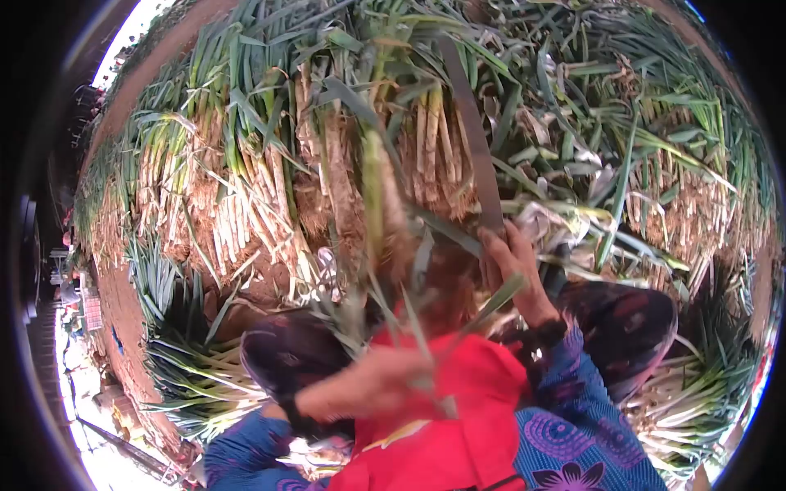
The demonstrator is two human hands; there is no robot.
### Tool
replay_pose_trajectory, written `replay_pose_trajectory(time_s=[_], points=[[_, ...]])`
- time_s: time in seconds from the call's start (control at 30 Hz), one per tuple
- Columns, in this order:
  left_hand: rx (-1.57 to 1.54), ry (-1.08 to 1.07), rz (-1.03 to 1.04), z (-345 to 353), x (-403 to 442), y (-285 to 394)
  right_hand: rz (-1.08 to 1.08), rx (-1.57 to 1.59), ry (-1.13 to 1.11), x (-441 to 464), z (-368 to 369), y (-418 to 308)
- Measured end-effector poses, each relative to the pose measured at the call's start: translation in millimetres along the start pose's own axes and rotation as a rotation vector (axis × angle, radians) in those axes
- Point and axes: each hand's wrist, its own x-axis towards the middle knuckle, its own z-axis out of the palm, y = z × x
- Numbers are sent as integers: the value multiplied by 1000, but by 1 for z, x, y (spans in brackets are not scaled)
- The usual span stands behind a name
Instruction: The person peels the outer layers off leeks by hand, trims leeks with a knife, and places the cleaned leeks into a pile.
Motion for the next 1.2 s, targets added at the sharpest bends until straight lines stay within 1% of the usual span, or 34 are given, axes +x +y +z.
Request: replay_pose_trajectory(time_s=[0.03, 0.07, 0.13, 0.23, 0.27, 0.3, 0.33, 0.37, 0.4, 0.43, 0.47, 0.5, 0.57, 0.6, 0.67, 0.7, 0.8, 0.83, 0.9, 0.97, 1.03, 1.1, 1.13, 1.17, 1.2], points=[[10, -125, 75, 41, -15, -22, 23, 17, 39, -7, 8, -12], [-101, -266, -20, 63, -18, -11, 18, 49, 14, -14, 9, -18], [-218, -83, -131, 73, -24, -7, -17, 73, -30, -20, 4, -24], [-66, 374, -93, 49, -30, 2, -42, 48, -60, -35, -6, -32], [-220, 485, -217, 32, -34, 6, -56, 45, -68, -42, -7, -34], [-437, 615, -169, 17, -37, 22, -74, 41, -72, -49, -9, -37], [-336, 779, -83, 8, -38, 27, -88, 35, -70, -57, -14, -40], [-443, 868, -52, -3, -37, 41, -83, 32, -65, -65, -20, -41], [-265, 954, -81, -2, -34, 81, -77, 32, -62, -71, -26, -42], [-164, 842, 88, -16, -41, 96, -74, 33, -62, -78, -30, -42], [-191, 889, 199, -23, -42, 111, -109, 26, -2, -81, -33, -37], [-265, 1113, 205, -21, -33, 125, -92, 55, 7, -84, -40, -33], [38, 847, 1, -68, -27, 77, -58, 117, 18, -88, -55, -24], [-38, 863, -19, -66, -28, 82, -108, 75, 56, -84, -56, -20], [-191, 879, -58, -65, -21, 89, -81, 195, 34, -86, -54, -25], [-215, 890, -33, -63, -21, 92, -50, 245, 38, -90, -50, -24], [-282, 950, 72, -62, -24, 116, -104, 274, -38, -81, -28, -15], [-282, 947, 78, -62, -27, 120, -87, 202, -121, -76, -21, -18], [-285, 943, 92, -62, -34, 126, -201, 198, -153, -66, 11, -15], [-280, 972, 113, -55, -41, 132, -116, 132, -233, -60, 35, -15], [-309, 1004, 106, -48, -48, 141, -106, 104, -325, -50, 57, -5], [-279, 1004, 126, -50, -55, 144, -164, 112, -420, -40, 76, 20], [-284, 1021, 133, -49, -57, 148, -152, 151, -509, -48, 86, 10], [-289, 1037, 142, -49, -60, 148, -141, 107, -516, -47, 90, 15], [-295, 998, 125, -55, -69, 143, -131, 63, -523, -44, 94, 24]])
